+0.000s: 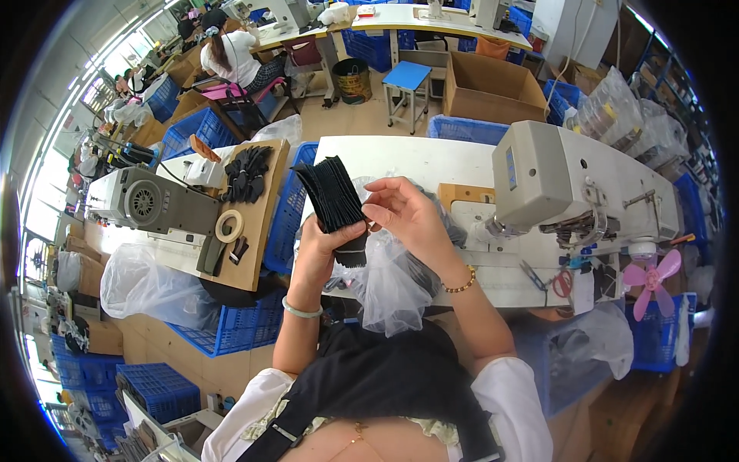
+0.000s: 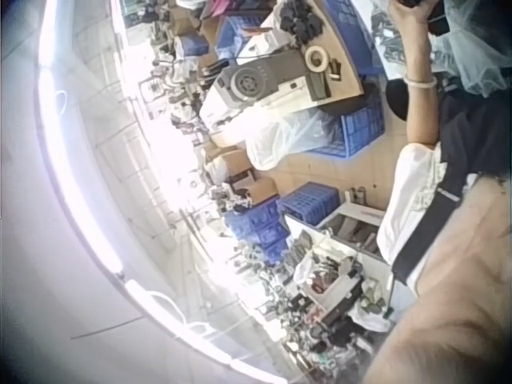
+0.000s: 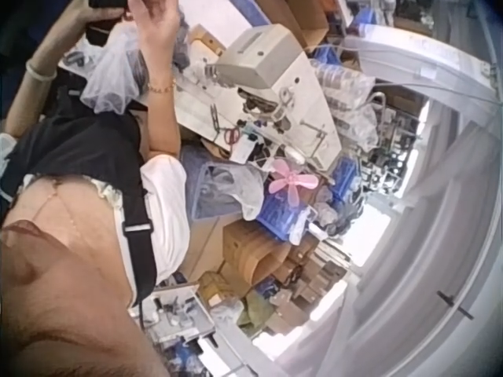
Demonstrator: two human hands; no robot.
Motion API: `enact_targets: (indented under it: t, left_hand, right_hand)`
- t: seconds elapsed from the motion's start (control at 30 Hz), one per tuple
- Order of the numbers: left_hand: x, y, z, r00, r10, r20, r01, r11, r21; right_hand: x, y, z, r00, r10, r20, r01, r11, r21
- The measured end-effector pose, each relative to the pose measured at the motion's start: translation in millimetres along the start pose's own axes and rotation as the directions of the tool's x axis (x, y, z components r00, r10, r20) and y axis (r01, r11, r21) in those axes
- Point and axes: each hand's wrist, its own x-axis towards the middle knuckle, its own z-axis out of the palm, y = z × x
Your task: Sorting and inspecting black shoe components from a plastic bag on a factory workstation.
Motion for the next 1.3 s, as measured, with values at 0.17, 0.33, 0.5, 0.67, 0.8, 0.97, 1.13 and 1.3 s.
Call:
enact_targets:
  t: [0.17, 0.33, 0.5, 0.67, 0.8, 0.97, 1.13, 1.3]
  left_hand:
    - [-1.2, -2.3, -1.1, 0.999, -0.037, 0.027, 0.037, 0.999, 0.009]
    - [-1.6, -4.2, -1.5, 0.999, -0.028, 0.045, 0.026, 0.999, 0.035]
    - [-2.5, -2.9, -4.7, 0.998, -0.054, 0.028, 0.054, 0.999, -0.002]
    - [-1.4, -8.6, -12.5, 0.993, -0.115, 0.016, 0.114, 0.993, 0.006]
    - [-0.7, -8.7, -12.2, 0.992, -0.130, 0.007, 0.130, 0.992, 0.001]
    - [-0.3, -9.8, -12.6, 0.991, -0.132, 0.000, 0.132, 0.990, -0.048]
    - [-1.0, -9.0, -10.6, 0.994, -0.105, -0.014, 0.105, 0.994, 0.012]
    - [-1.5, -8.9, -10.5, 0.996, -0.087, -0.026, 0.088, 0.995, 0.038]
  right_hand:
    - [1.6, -0.5, -2.2, 0.999, 0.041, 0.014, -0.041, 0.998, -0.039]
    - [2.1, -0.1, -3.3, 0.999, 0.015, 0.036, -0.014, 0.999, -0.030]
    - [3.2, 0.9, 0.0, 0.989, -0.120, 0.090, 0.129, 0.987, -0.096]
    - [5.2, 0.8, -7.1, 0.955, -0.233, 0.184, 0.292, 0.849, -0.440]
    - [6.1, 0.4, -6.9, 0.951, -0.252, 0.181, 0.310, 0.802, -0.510]
    - [7.2, 4.8, -2.1, 0.964, -0.238, 0.123, 0.267, 0.878, -0.398]
    - [5.9, 8.0, -3.8, 0.987, -0.139, 0.080, 0.156, 0.951, -0.268]
    - [7.1, 5.2, 2.6, 0.992, -0.092, 0.082, 0.114, 0.938, -0.328]
